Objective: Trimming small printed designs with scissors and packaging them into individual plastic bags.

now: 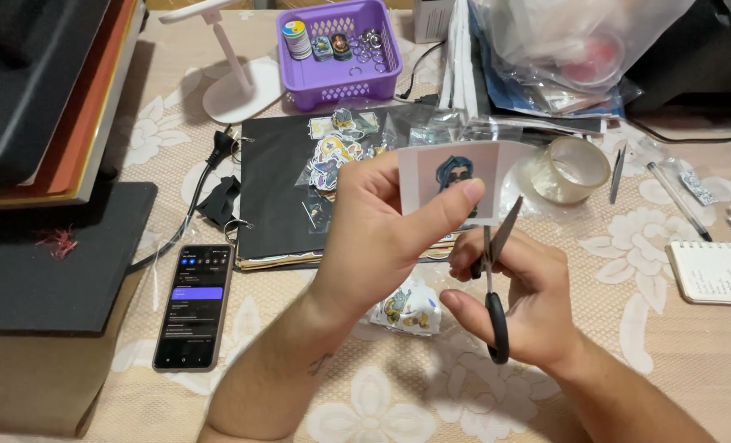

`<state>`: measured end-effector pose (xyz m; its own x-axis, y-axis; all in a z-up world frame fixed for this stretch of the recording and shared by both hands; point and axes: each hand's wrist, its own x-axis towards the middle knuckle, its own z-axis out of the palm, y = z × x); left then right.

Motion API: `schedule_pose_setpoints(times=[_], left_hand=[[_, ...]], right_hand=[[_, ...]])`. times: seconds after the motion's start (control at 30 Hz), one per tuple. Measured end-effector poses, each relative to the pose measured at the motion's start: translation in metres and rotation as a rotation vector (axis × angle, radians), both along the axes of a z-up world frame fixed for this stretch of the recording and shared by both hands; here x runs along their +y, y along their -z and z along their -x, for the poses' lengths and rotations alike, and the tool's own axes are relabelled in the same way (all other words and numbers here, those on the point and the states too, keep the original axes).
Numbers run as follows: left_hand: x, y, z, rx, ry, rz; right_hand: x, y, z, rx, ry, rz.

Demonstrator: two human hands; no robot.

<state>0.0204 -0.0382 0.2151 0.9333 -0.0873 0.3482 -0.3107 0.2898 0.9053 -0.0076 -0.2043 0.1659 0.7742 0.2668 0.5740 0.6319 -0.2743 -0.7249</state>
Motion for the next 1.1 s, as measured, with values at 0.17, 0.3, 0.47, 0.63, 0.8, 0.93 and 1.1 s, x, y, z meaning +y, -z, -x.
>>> schedule_pose_setpoints(times=[0.17,0.3,0.47,0.63,0.8,0.93,1.1], left_hand=[[-0.004,0.001,0.0,0.016,0.03,-0.02],[-0.006,0.0,0.005,-0.003,0.044,-0.043],[-0.008,-0.001,0.008,0.005,0.041,-0.075],[-0.007,0.0,0.009,0.017,0.054,-0.042],[-0.006,-0.001,0.01,0.011,0.052,-0.056],[-0.006,-0.002,0.01,0.011,0.054,-0.071],[-0.005,-0.004,0.01,0.015,0.065,-0.068]], right_hand=[[0.005,-0.006,0.008,0.052,-0.007,-0.057],[0.003,-0.003,0.011,0.013,0.023,-0.056],[-0.002,0.0,0.014,-0.001,0.052,-0.068],[0.0,-0.005,0.016,-0.014,0.041,-0.062],[-0.001,-0.003,0.017,-0.019,0.047,-0.05],[-0.001,-0.001,0.016,-0.007,0.049,-0.051],[-0.002,-0.001,0.017,-0.008,0.053,-0.045]])
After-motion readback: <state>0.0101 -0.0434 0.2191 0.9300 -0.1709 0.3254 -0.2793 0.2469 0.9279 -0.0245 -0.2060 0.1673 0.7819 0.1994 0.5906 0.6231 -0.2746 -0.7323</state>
